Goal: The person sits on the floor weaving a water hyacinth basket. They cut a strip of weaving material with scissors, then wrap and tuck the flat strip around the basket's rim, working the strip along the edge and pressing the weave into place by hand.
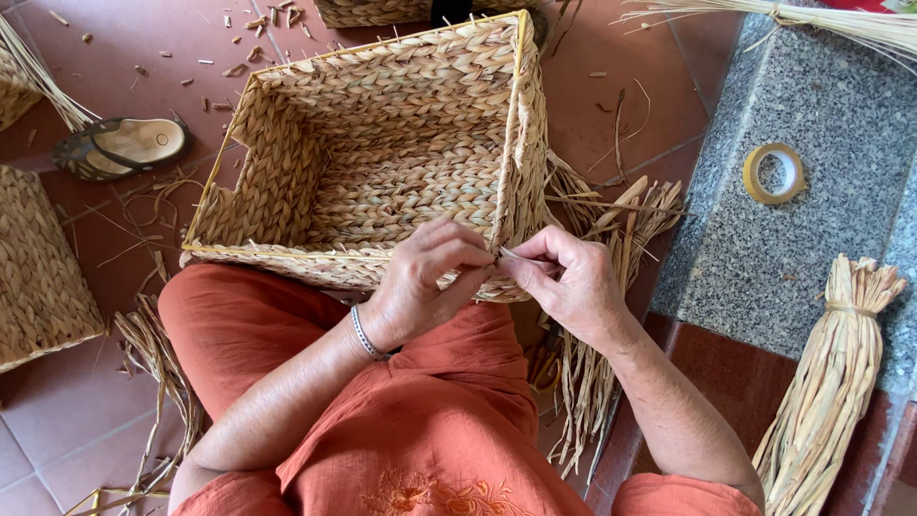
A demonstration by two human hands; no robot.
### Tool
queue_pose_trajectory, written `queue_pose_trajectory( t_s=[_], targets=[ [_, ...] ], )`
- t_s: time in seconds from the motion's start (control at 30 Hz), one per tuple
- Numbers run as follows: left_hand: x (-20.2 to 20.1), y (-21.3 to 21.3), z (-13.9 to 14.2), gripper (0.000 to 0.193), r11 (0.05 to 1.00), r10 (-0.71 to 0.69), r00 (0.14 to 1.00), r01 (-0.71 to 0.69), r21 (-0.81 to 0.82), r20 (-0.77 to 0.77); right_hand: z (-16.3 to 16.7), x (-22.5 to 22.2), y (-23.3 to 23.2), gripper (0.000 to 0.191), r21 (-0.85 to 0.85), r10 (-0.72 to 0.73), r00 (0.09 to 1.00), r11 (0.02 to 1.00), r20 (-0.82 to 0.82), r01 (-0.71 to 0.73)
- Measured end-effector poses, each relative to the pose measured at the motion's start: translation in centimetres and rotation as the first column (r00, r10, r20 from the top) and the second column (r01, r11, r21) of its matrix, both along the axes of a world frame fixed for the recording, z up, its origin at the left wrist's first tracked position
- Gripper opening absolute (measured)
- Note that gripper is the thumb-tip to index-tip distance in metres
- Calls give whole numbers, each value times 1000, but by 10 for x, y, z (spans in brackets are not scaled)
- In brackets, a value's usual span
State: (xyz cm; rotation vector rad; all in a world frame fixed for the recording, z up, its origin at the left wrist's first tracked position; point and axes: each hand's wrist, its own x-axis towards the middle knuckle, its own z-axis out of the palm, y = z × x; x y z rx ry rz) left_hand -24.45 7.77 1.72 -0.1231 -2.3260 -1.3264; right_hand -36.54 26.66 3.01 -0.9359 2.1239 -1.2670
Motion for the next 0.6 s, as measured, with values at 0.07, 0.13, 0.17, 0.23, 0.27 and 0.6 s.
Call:
queue_pose_trajectory(
  t_s=[0.07,0.13,0.17,0.23,0.27,0.6],
  targets=[
    [3,6,0,25,999,18,997,-20,-32,-70,1,-1,0,12,9,-1,999,1000,-52,1],
    [5,9,-2,26,995,33,994,-43,-93,-100,4,1,-2,16,76,-18,991,997,-132,28],
    [6,9,-3,27,991,40,992,-55,-124,-117,6,1,-2,15,36,16,989,999,-146,-11],
    [6,8,-6,26,998,45,996,-48,-42,-74,11,-2,-2,13,-44,81,980,995,-180,-91],
    [5,6,-9,25,999,43,997,-43,0,-58,14,-3,0,16,-44,86,954,994,-288,-102],
    [7,9,-22,28,999,48,991,-47,10,-122,-1,33,8,30,-74,58,948,994,-312,-85]
  ],
)
